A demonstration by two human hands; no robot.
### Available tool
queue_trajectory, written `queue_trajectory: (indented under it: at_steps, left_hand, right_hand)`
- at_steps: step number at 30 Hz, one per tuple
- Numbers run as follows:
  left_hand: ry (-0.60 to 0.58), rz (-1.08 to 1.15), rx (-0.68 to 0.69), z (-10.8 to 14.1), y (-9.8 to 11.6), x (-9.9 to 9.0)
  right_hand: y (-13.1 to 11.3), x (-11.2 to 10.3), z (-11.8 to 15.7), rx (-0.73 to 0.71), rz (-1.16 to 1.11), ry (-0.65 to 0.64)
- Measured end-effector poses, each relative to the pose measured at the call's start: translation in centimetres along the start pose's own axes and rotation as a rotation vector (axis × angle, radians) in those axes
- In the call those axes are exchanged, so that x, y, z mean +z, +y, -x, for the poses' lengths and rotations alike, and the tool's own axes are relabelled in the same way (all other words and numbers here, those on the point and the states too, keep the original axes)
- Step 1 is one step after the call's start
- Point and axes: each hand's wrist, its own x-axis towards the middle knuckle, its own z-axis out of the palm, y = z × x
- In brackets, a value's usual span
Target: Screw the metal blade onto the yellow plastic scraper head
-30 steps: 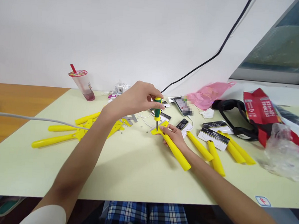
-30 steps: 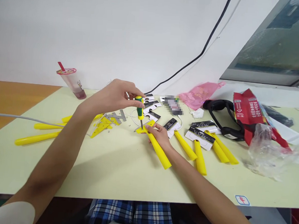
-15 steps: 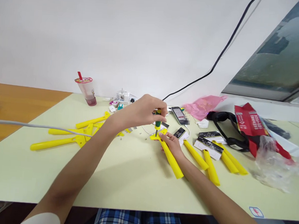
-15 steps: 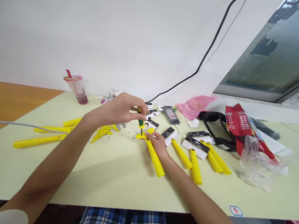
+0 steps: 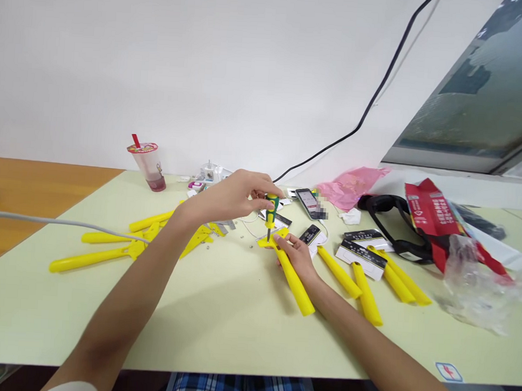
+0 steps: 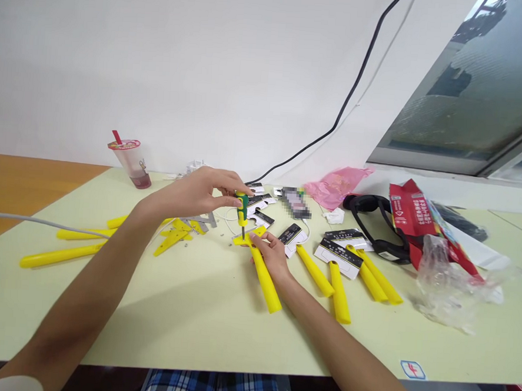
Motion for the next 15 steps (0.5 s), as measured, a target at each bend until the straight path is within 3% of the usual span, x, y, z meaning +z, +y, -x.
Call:
queue_trajectory:
  at_steps: [6, 11, 15]
  left_hand:
    - [-0.069, -0.013, 0.075, 0.3, 0.0, -0.2]
    - [0.031, -0.022, 0.031, -0.4, 0.5, 1.5]
    - [0.058, 0.162, -0.035, -0.7, 0.4, 2.4]
  right_hand:
    - [-0.6, 0.3, 0.1, 0.018, 0.007, 0.032]
    - [-0.6, 0.4, 0.2, 0.017, -0.005, 0.05]
    - [-0.4, 0.2, 0.1, 0.013, -0.026, 0.058]
